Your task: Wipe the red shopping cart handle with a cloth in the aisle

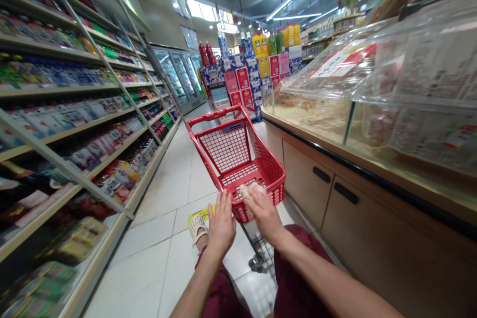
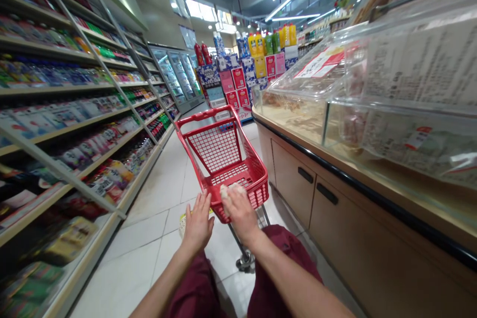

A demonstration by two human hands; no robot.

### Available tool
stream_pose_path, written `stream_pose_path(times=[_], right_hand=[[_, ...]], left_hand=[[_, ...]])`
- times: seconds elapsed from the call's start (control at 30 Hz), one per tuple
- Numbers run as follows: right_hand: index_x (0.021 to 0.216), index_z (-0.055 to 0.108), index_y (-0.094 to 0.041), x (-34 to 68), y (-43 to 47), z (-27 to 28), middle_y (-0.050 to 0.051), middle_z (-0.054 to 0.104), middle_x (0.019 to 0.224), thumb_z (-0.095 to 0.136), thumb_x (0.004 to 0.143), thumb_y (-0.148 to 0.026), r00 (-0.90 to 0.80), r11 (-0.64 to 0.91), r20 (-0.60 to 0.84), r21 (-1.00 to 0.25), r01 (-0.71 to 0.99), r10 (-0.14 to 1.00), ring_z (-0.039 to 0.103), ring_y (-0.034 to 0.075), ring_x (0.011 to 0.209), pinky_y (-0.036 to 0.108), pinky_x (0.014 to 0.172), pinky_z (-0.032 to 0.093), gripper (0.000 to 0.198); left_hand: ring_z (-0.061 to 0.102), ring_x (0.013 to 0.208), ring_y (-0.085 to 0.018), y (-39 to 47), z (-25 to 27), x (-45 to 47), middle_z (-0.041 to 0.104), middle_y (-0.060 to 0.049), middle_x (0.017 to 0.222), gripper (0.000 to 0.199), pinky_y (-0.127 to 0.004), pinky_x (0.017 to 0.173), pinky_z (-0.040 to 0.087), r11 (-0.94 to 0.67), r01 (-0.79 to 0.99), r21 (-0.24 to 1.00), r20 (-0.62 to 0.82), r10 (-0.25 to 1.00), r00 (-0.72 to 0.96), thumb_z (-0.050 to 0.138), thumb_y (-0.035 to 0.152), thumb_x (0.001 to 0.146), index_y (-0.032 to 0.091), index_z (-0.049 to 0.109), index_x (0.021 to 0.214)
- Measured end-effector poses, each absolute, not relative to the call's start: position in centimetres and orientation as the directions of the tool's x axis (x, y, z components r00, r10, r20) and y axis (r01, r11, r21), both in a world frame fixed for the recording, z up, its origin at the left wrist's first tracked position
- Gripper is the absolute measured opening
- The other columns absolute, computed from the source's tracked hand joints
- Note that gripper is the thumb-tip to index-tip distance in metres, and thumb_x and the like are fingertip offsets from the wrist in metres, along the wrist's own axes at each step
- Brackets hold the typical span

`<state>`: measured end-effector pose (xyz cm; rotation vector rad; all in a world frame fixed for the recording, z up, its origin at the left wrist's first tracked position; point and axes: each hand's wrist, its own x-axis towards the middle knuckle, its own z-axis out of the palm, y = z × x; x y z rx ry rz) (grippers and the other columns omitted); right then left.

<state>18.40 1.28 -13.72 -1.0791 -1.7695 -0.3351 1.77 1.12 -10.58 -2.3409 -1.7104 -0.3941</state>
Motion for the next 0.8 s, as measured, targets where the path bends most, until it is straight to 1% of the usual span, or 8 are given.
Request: stream_pose_path(times=[0.1, 0.23, 0.3, 0.47, 0.53, 0.63, 0.67, 0.8], right_hand=[[0.104, 0.060, -0.020, 17.9, 1.1, -13.6, 0.008, 0.056, 0.117, 0.041, 0.085, -0.014, -0.188, 0.614, 0.832, -0.214, 0.759, 0.522, 0.041, 0.019, 0.118, 0.041, 0.096, 0.037, 0.027], [0.107, 0.059, -0.018, 21.3, 1.6, -13.6, 0.012, 0.054, 0.119, 0.040, 0.085, -0.014, 0.001, 0.463, 0.834, -0.308, 0.831, 0.552, 0.039, 0.021, 0.119, 0.046, 0.097, 0.034, 0.029], [0.108, 0.058, -0.017, 21.3, 1.6, -13.5, 0.013, 0.053, 0.119, 0.040, 0.085, -0.013, 0.033, 0.434, 0.836, -0.318, 0.843, 0.548, 0.038, 0.022, 0.120, 0.047, 0.097, 0.034, 0.030], [0.105, 0.059, -0.020, 18.5, 1.0, -13.1, 0.008, 0.056, 0.116, 0.042, 0.085, -0.016, -0.189, 0.598, 0.826, -0.207, 0.774, 0.531, 0.041, 0.018, 0.118, 0.040, 0.098, 0.035, 0.027], [0.106, 0.059, -0.020, 19.9, 1.2, -13.1, 0.008, 0.056, 0.117, 0.041, 0.085, -0.015, -0.115, 0.531, 0.820, -0.249, 0.810, 0.561, 0.041, 0.018, 0.117, 0.042, 0.098, 0.035, 0.028], [0.107, 0.058, -0.018, 22.6, 1.5, -13.4, 0.012, 0.054, 0.119, 0.037, 0.084, -0.011, 0.093, 0.353, 0.809, -0.352, 0.867, 0.580, 0.041, 0.021, 0.118, 0.046, 0.096, 0.034, 0.032], [0.108, 0.058, -0.017, 22.9, 1.5, -13.5, 0.012, 0.053, 0.120, 0.037, 0.084, -0.010, 0.107, 0.341, 0.809, -0.359, 0.869, 0.578, 0.040, 0.021, 0.118, 0.046, 0.096, 0.034, 0.032], [0.106, 0.059, -0.020, 20.9, 0.8, -13.7, 0.008, 0.055, 0.119, 0.039, 0.084, -0.011, -0.128, 0.540, 0.827, -0.233, 0.809, 0.548, 0.040, 0.018, 0.119, 0.039, 0.097, 0.036, 0.031]], left_hand=[[0.015, 0.131, -0.024, 1.2, -10.5, 1.6, 0.024, -0.009, 0.141, 0.066, -0.055, 0.102, 0.019, -0.316, 0.948, -0.024, 0.331, 0.893, 0.306, 0.038, 0.006, 0.069, 0.016, 0.024, 0.132], [0.016, 0.131, -0.025, 1.1, -10.6, 1.8, 0.023, -0.010, 0.141, 0.066, -0.056, 0.102, 0.019, -0.314, 0.949, -0.017, 0.336, 0.892, 0.301, 0.039, 0.007, 0.069, 0.016, 0.023, 0.133], [0.017, 0.131, -0.025, 1.0, -10.6, 2.1, 0.023, -0.010, 0.141, 0.066, -0.055, 0.102, 0.020, -0.310, 0.951, -0.011, 0.342, 0.892, 0.295, 0.040, 0.008, 0.069, 0.015, 0.023, 0.133], [0.017, 0.131, -0.025, 0.6, -10.4, 2.4, 0.022, -0.010, 0.142, 0.067, -0.056, 0.102, 0.018, -0.305, 0.952, -0.030, 0.345, 0.891, 0.296, 0.041, 0.010, 0.069, 0.015, 0.022, 0.133], [0.016, 0.131, -0.025, 0.4, -10.3, 2.3, 0.022, -0.009, 0.142, 0.068, -0.057, 0.102, 0.017, -0.290, 0.956, -0.032, 0.340, 0.897, 0.283, 0.041, 0.010, 0.069, 0.016, 0.021, 0.133], [0.016, 0.131, -0.026, 0.0, -10.4, 2.4, 0.023, -0.009, 0.141, 0.067, -0.058, 0.101, 0.017, -0.267, 0.963, -0.027, 0.342, 0.903, 0.260, 0.042, 0.011, 0.069, 0.015, 0.022, 0.133], [0.016, 0.131, -0.027, -0.1, -10.4, 2.4, 0.023, -0.009, 0.141, 0.066, -0.058, 0.102, 0.017, -0.272, 0.962, -0.031, 0.348, 0.899, 0.266, 0.042, 0.011, 0.069, 0.014, 0.023, 0.133], [0.016, 0.131, -0.024, -0.5, -10.7, 2.8, 0.027, -0.009, 0.140, 0.065, -0.055, 0.103, 0.018, -0.356, 0.932, -0.064, 0.392, 0.850, 0.352, 0.040, 0.009, 0.070, 0.015, 0.025, 0.132]])
